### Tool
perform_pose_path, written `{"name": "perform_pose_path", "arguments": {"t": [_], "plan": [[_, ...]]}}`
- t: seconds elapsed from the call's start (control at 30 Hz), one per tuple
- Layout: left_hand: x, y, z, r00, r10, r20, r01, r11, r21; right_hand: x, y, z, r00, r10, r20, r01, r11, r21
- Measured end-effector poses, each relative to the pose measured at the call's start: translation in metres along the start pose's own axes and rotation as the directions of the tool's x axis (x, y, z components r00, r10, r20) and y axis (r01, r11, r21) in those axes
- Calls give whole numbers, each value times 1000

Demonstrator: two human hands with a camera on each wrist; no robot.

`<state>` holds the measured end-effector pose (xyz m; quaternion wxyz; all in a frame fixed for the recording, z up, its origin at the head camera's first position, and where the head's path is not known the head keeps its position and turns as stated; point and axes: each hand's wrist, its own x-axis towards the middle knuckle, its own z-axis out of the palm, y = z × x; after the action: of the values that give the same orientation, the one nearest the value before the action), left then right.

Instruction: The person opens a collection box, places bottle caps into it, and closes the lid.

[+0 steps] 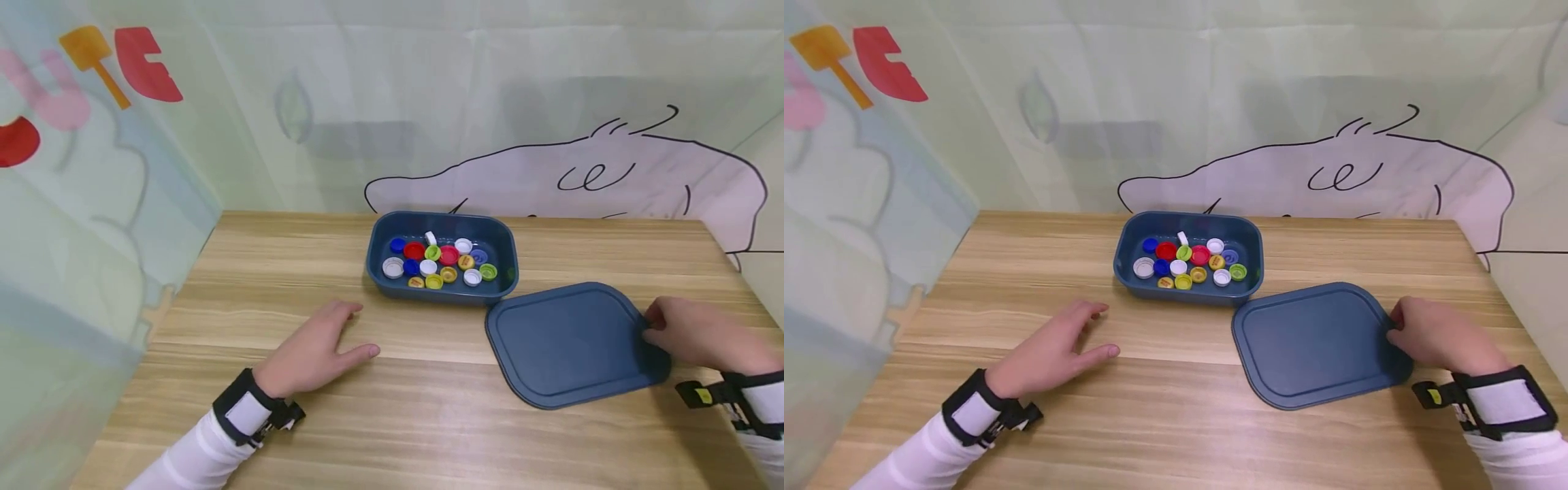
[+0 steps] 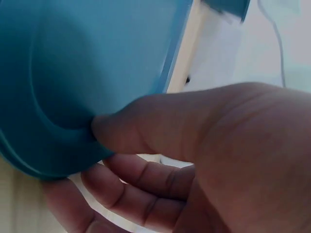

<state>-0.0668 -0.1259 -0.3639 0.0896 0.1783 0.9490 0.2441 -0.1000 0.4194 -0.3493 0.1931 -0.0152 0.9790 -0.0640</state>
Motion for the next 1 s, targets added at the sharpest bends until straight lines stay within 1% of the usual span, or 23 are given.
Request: {"name": "perform_pose_path", "arguments": {"t": [0.07, 0.1, 0.13, 0.2, 0.23, 0.27, 0.33, 0.37, 0.43, 0.47, 0.53, 0.63, 0.73, 0.8, 0.87, 0.93, 1.0], "plan": [[1, 10, 6, 998, 8, 67, 1, 992, -125, -4, -10, 4, 999, -37, -10, 37, 999, 6], [1, 15, 9, 994, 9, 105, 11, 981, -194, -6, -16, 6, 998, -55, -19, 55, 998, 10], [1, 21, 13, 989, 10, 147, 28, 965, -260, -8, -22, 8, 997, -74, -26, 74, 997, 14], [1, 33, 19, 974, 18, 225, 70, 924, -376, -11, -35, 12, 994, -106, -23, 106, 994, 40], [1, 39, 21, 965, 20, 262, 99, 895, -434, -13, -42, 14, 993, -117, -19, 118, 992, 54], [1, 45, 24, 954, 21, 299, 134, 862, -489, -14, -48, 16, 992, -127, -20, 128, 990, 63], [1, 56, 28, 933, 27, 359, 204, 783, -587, -17, -60, 19, 989, -148, -28, 149, 985, 84], [1, 61, 29, 925, 33, 377, 232, 738, -634, -18, -66, 21, 987, -158, -35, 161, 983, 94], [0, 69, 30, 914, 38, 403, 285, 646, -708, -20, -75, 24, 983, -173, -53, 178, 979, 98], [0, 71, 30, 911, 37, 411, 307, 605, -735, -21, -79, 25, 981, -183, -68, 189, 977, 95], [-1, 75, 29, 909, 31, 415, 336, 533, -777, -22, -84, 26, 978, -189, -84, 197, 975, 99], [-1, 77, 26, 907, -10, 421, 379, 454, -806, -24, -89, 26, 981, -173, -84, 183, 976, 122], [-1, 77, 23, 901, -56, 430, 418, 379, -826, -24, -91, 26, 987, -149, -53, 156, 969, 189], [-1, 77, 21, 896, -73, 438, 435, 338, -835, -24, -92, 26, 990, -140, -28, 143, 960, 239], [-1, 76, 19, 892, -81, 445, 447, 315, -837, -24, -92, 26, 990, -137, -8, 134, 949, 285], [-2, 76, 18, 888, -86, 452, 455, 308, -835, -24, -92, 26, 991, -136, 6, 127, 936, 327], [-2, 75, 17, 886, -87, 456, 459, 311, -832, -25, -92, 26, 991, -133, 10, 121, 924, 363]]}}
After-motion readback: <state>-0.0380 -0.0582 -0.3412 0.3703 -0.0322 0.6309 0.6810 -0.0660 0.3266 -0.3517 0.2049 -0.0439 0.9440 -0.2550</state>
